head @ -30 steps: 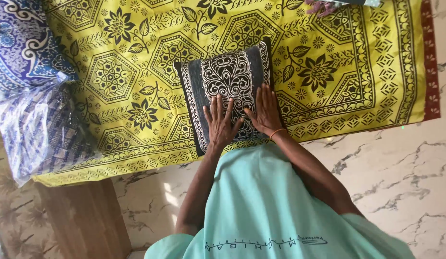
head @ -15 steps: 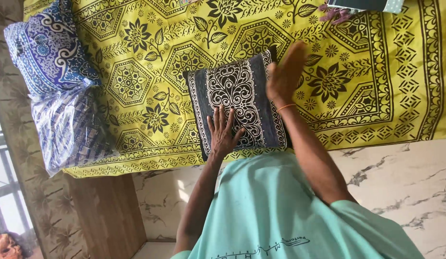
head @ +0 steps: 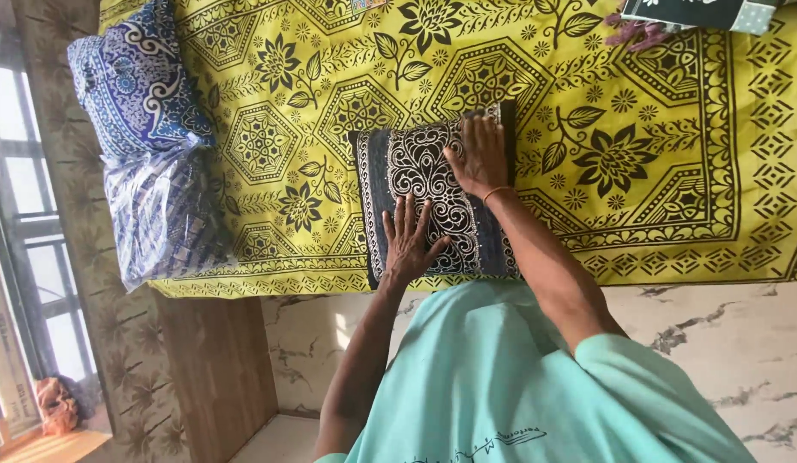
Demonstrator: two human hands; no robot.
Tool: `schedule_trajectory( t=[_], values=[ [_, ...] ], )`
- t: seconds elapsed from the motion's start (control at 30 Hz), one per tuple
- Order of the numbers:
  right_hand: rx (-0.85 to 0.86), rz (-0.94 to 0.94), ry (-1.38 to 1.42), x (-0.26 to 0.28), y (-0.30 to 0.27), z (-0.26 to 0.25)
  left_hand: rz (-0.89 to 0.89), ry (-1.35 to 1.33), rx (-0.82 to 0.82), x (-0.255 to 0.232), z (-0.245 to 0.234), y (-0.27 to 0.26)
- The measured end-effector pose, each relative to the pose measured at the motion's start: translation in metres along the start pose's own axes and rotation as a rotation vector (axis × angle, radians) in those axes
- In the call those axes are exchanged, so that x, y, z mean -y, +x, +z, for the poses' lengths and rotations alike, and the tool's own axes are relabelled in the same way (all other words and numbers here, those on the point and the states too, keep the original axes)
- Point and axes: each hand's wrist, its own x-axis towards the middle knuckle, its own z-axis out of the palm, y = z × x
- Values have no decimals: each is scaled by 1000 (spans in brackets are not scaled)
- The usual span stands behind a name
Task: The person repeatedly picks up a single decorative pillow, turns it over, and presses it with both hands on a yellow patterned tablecloth. The person adjusts the pillow's position and orientation multiple times without completing a final arrangement.
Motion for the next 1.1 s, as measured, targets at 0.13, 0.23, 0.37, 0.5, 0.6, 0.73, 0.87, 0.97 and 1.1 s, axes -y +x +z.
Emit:
schedule_trajectory(
  t=[0.13, 0.23, 0.37, 0.5, 0.6, 0.73, 0.87, 0.97, 1.1],
  values=[
    [56, -31, -57, 13, 14, -10, -20, -29, -6, 0, -1, 4],
    [-63, -161, -28, 41, -17, -10, -5, -7, -10, 2, 5, 2],
    [-14, -277, 75, 49, -76, 2, 10, 19, -15, 3, 17, 1],
    [-53, -229, 120, 47, -84, -8, 0, 62, 34, 11, 10, 1],
    [-177, -226, 125, 33, -102, -18, -4, 35, 39, 6, 9, 7],
    [-36, -141, 73, 11, -112, -4, -15, 83, 54, 0, 11, 1],
    [-156, -165, 88, -5, -134, -10, -8, 15, 19, 2, 11, 5],
    [-321, -217, 156, -16, -176, -8, 14, 8, -23, 5, 7, 8],
    [-58, -240, 54, -30, -186, 19, 4, -15, -56, -4, 10, 4]
  ],
)
